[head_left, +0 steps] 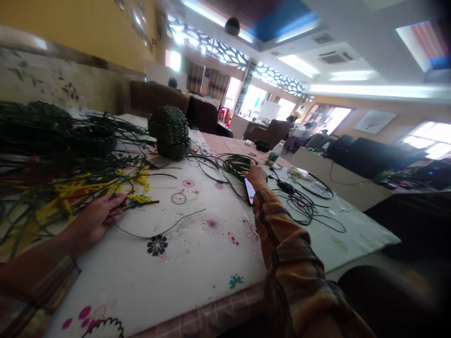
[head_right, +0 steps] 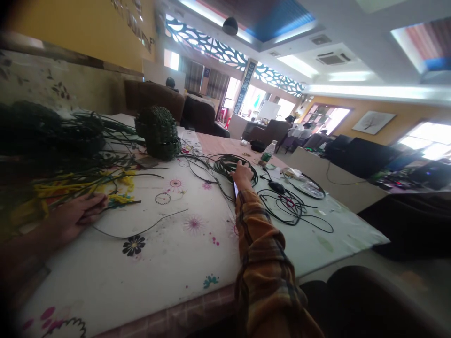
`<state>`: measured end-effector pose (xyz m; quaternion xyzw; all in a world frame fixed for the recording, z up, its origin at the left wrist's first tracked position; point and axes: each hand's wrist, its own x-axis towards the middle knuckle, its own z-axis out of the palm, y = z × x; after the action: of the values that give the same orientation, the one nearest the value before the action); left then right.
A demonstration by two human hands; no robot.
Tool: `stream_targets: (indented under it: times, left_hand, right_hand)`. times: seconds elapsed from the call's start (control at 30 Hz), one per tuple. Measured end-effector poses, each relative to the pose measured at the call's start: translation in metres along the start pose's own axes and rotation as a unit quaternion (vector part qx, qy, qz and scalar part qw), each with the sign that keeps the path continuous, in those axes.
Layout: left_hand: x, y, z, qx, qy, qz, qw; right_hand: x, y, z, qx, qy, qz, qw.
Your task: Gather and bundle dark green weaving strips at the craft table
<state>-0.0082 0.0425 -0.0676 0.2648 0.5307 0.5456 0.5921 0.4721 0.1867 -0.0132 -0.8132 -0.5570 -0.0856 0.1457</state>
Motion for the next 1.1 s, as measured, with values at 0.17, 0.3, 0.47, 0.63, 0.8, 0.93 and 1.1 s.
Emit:
stream_targets:
  times: [0.17,0.3,0.47,0.63,0.8,0.93,1.1]
  left_hand:
    - [-0.005,0.005,0.004,-0.044,-0.036,0.018,0.998]
    - [-0.015,0.012,0.008,-0.093,-0.081,0.052,0.991]
    - [-0.029,0.011,0.016,-0.183,-0.163,0.063,0.967]
    - [-0.038,0.005,0.021,-0.227,-0.224,0.114,0.941]
    - [-0.029,0.016,0.010,-0.091,-0.175,0.198,0.960]
    - [-0.007,0.032,-0.020,0.354,0.100,0.375,0.851]
    - [0.015,0.034,-0.055,0.679,0.205,0.274,0.650]
  right_hand:
    - [-0.039,-0.033,0.006,-0.053,-0.040,-0.091,0.994]
    - [-0.072,-0.062,0.011,-0.047,-0.050,-0.119,0.990]
    - [-0.143,-0.134,-0.008,0.139,-0.088,-0.282,0.945]
    - [-0.249,-0.200,-0.017,0.246,-0.203,-0.441,0.839]
    - [-0.281,-0.205,-0.006,0.149,-0.084,-0.502,0.848]
    - [-0.264,-0.189,0.002,0.218,0.158,-0.445,0.854]
    - [-0.256,-0.179,0.008,0.288,0.223,-0.402,0.840]
